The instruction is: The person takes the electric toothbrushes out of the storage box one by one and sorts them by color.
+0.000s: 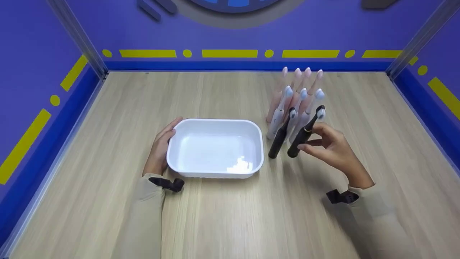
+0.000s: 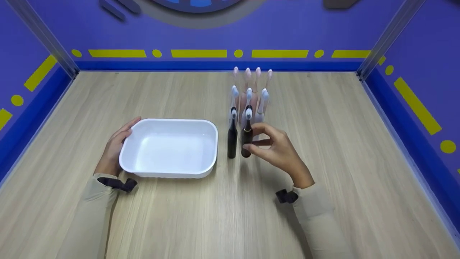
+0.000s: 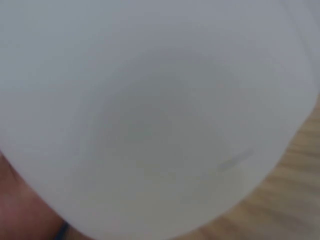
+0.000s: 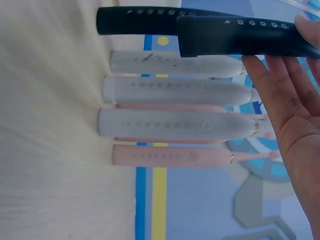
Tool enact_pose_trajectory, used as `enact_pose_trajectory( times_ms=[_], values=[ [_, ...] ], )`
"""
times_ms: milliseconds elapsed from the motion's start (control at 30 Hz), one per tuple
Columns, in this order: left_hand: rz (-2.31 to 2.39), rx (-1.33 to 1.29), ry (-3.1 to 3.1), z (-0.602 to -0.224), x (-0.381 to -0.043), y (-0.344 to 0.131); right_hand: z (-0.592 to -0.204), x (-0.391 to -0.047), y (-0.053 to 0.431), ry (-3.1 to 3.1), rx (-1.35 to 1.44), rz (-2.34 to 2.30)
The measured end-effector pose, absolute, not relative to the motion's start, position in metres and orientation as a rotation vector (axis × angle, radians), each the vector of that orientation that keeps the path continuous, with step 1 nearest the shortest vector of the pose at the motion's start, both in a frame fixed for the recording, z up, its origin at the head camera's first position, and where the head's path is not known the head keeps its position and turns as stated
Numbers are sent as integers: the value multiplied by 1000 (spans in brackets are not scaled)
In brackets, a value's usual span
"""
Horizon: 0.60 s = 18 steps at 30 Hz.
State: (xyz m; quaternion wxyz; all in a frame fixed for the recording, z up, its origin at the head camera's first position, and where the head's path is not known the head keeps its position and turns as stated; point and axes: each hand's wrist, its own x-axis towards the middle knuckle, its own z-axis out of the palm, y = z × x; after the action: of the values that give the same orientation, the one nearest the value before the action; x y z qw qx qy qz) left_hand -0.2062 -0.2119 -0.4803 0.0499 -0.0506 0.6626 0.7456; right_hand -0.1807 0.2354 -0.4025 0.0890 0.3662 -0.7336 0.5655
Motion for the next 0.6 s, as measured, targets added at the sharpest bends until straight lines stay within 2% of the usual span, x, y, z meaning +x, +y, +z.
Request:
enact_pose_trajectory(
  times_ms=[600],
  values=[
    [2264,-154,2030,-479,-205,-212,-426,-194,234,-2481,742,1710]
  ],
)
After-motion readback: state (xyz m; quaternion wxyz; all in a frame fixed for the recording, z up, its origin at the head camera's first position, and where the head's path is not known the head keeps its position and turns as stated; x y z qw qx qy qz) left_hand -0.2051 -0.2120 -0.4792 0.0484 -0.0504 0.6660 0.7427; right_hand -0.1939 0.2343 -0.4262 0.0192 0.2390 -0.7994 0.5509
